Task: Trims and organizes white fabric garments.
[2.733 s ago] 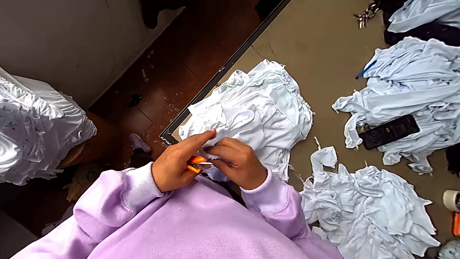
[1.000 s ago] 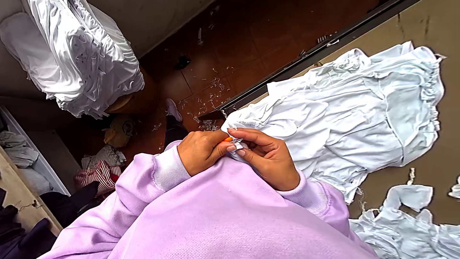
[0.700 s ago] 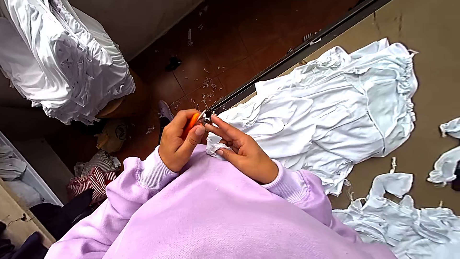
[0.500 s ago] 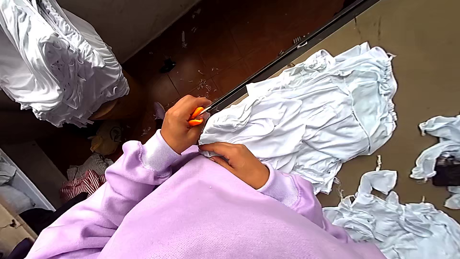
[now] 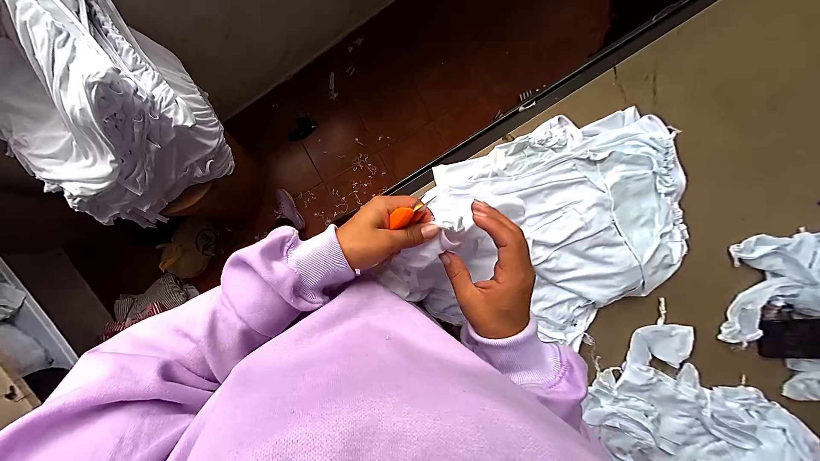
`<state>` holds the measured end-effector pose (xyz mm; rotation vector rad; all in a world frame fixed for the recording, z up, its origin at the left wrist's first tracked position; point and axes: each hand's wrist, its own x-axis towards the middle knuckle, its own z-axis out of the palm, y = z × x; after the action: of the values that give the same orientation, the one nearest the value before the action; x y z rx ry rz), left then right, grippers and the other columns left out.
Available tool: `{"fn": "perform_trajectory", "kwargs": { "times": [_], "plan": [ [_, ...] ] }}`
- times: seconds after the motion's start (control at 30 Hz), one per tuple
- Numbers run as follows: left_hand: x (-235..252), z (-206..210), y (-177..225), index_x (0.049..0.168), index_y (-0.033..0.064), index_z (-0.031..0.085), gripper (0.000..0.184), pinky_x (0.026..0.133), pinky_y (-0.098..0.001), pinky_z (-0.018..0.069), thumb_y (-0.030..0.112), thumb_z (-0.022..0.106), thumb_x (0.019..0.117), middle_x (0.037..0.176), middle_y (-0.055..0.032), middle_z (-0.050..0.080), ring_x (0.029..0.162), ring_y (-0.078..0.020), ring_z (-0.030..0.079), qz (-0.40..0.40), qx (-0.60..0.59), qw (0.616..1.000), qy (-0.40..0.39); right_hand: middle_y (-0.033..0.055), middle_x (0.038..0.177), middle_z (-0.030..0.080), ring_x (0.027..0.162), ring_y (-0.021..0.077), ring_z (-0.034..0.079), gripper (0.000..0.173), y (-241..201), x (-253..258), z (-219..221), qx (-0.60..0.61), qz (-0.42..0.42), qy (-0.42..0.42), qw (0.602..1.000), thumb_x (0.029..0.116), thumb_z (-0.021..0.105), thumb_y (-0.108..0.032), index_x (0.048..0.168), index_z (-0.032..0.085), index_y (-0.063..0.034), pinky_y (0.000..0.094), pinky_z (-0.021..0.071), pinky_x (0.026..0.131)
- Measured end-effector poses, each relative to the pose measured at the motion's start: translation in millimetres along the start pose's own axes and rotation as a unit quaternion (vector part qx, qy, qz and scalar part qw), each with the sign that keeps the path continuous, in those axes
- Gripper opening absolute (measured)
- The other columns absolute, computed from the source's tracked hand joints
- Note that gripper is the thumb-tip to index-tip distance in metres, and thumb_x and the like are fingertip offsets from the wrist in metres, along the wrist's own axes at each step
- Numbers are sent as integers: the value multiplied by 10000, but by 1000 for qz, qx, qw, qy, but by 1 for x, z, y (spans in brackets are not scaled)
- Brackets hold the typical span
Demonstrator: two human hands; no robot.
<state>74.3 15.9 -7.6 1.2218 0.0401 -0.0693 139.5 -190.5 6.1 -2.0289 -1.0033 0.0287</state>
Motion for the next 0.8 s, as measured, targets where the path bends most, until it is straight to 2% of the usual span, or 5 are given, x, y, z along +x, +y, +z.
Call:
{"fn": "perform_trajectory", "kwargs": {
  "times": [0.2, 0.3, 0.53, 0.67, 0.8],
  "plan": [
    [-19, 2, 9, 911, -45, 680, 87, 605, -154, 461, 29, 647, 942, 777, 0, 647, 669, 22, 556, 90, 42, 995, 15, 35, 1103, 703, 995, 31, 663, 256, -20, 13, 2, 186, 23, -43, 981, 934, 705, -75, 1171, 673, 19, 207, 566, 896],
    [-26, 1, 15, 1098, -103, 647, 230, 634, -162, 486, 14, 702, 908, 819, -54, 647, 694, -17, 567, 145, 121, 981, 34, 11, 1011, 713, 898, -5, 665, 206, -26, 13, 4, 189, 49, -66, 979, 929, 701, -79, 1107, 694, 24, 169, 575, 817],
    [-34, -6, 9, 865, -55, 713, 133, 676, -218, 502, 56, 674, 927, 786, -102, 677, 739, -76, 612, 219, 249, 942, 47, 31, 1430, 535, 1127, 110, 658, 485, -37, 6, 16, 336, 83, -80, 935, 883, 653, 8, 1314, 456, -99, 288, 579, 963],
    [-35, -7, 10, 874, -80, 707, 149, 749, -221, 515, 39, 645, 937, 851, -136, 668, 830, -110, 625, 259, 248, 930, 78, 47, 1296, 601, 1015, 42, 647, 104, -38, 6, 14, 288, 70, -97, 950, 960, 627, -22, 1051, 608, -67, 185, 570, 850],
    [-36, -9, 11, 873, -84, 703, 140, 743, -224, 520, 30, 647, 931, 859, -143, 675, 829, -116, 632, 271, 258, 921, 110, 91, 1096, 743, 1058, 76, 697, 175, -38, 7, 10, 254, 65, -143, 954, 926, 599, 37, 931, 770, 2, 203, 576, 925]
  ]
}}
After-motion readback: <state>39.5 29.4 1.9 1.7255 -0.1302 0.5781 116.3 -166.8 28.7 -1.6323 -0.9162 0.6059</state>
